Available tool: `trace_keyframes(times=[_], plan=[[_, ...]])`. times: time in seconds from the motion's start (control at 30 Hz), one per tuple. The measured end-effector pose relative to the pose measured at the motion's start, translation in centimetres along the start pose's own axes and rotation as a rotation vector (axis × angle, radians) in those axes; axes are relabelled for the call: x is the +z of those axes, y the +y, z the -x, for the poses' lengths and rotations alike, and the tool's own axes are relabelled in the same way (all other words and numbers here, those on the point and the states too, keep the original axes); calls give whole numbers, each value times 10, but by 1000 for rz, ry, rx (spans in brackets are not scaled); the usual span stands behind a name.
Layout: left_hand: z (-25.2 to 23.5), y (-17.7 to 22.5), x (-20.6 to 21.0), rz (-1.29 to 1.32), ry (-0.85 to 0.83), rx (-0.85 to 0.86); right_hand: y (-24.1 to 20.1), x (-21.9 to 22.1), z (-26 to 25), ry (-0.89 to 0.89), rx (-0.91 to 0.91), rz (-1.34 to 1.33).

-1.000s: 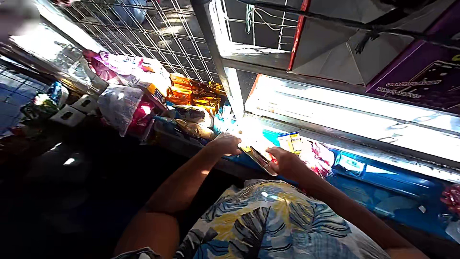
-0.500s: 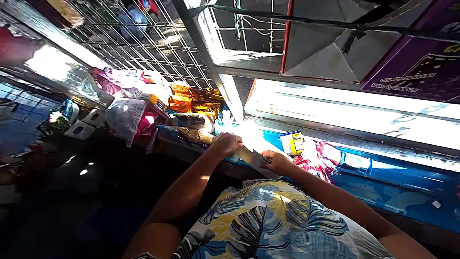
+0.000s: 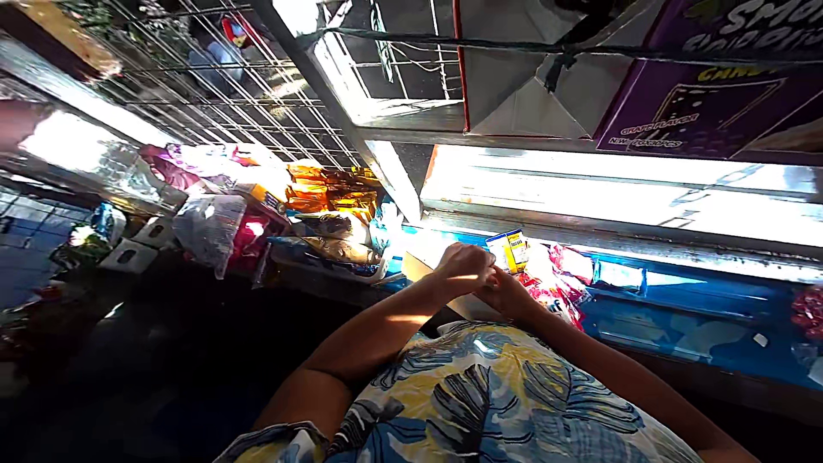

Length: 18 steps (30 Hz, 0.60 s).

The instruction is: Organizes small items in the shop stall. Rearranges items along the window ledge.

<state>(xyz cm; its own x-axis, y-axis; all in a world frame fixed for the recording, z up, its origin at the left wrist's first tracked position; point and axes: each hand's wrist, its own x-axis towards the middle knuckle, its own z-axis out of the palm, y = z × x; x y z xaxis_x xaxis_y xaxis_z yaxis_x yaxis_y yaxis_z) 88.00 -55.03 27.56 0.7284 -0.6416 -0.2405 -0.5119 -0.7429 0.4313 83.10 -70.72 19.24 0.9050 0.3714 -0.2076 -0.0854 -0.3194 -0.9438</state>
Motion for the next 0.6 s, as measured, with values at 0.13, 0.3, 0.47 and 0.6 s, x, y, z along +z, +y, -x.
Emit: trace_keyframes(times=[0.13, 0.3, 0.47, 0.6], plan=[[17, -8, -2, 358, 221, 54, 5, -9, 8, 260, -199, -109], [65, -50, 33, 230, 251, 22, -6, -80, 51, 414, -239, -184], [87, -63, 83, 209, 65, -123, 16, -169, 124, 407, 30, 301], [88, -57, 99, 105, 40, -125, 30, -197, 126, 284, 297, 802]])
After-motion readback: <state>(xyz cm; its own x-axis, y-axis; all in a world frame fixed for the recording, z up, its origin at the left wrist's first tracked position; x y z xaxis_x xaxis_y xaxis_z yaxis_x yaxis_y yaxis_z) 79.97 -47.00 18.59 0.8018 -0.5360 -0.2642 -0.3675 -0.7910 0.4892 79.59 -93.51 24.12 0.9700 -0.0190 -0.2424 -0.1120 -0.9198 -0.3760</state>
